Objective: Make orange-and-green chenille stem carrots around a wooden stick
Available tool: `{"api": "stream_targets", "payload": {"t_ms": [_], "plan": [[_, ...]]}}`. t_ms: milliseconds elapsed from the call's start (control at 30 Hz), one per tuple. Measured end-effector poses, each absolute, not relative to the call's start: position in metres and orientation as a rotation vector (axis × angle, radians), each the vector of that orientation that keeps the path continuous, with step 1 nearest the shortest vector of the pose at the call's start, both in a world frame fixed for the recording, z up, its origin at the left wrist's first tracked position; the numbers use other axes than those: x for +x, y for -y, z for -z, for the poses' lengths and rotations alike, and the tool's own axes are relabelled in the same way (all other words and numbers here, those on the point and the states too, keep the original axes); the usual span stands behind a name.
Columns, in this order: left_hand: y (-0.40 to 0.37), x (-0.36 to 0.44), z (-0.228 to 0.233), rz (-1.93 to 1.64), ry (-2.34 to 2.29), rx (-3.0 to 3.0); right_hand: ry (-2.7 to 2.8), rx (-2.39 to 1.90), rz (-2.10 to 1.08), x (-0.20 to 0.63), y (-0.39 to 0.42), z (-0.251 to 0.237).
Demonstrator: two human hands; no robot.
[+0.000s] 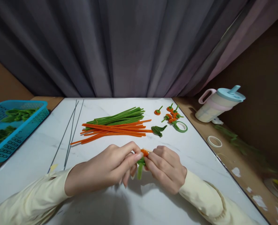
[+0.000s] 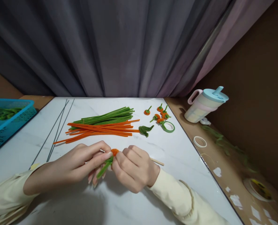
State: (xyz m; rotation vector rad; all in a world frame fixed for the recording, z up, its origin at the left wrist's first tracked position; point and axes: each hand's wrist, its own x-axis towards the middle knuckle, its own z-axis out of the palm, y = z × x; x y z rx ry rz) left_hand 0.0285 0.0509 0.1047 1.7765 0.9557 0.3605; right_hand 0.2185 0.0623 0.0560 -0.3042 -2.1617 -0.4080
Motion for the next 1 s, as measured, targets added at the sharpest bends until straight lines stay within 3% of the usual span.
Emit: {"api": "stream_targets", "payload": {"t_ms": [267, 533, 767, 1000], "plan": [[-0.039, 0.036, -0.091, -0.543, -0.891, 1.196, 2.029, -0.258, 0.638, 0.222, -0.068, -0.044], [-0.043, 0.041, -0.082, -0.528, -0.753, 0.983, 2.008, -0.239, 0.650, 0.225, -0.068, -0.046], [-0.046, 0.034, -0.084, -0.696, -1.006, 1.512, 2.020, -0.197, 0.644, 0.225, -0.071, -0.041], [-0.047, 0.025, -0.095, -0.589, -1.008, 2.100, 2.054, -0.164, 0.622, 0.224, -0.071, -0.037]]}}
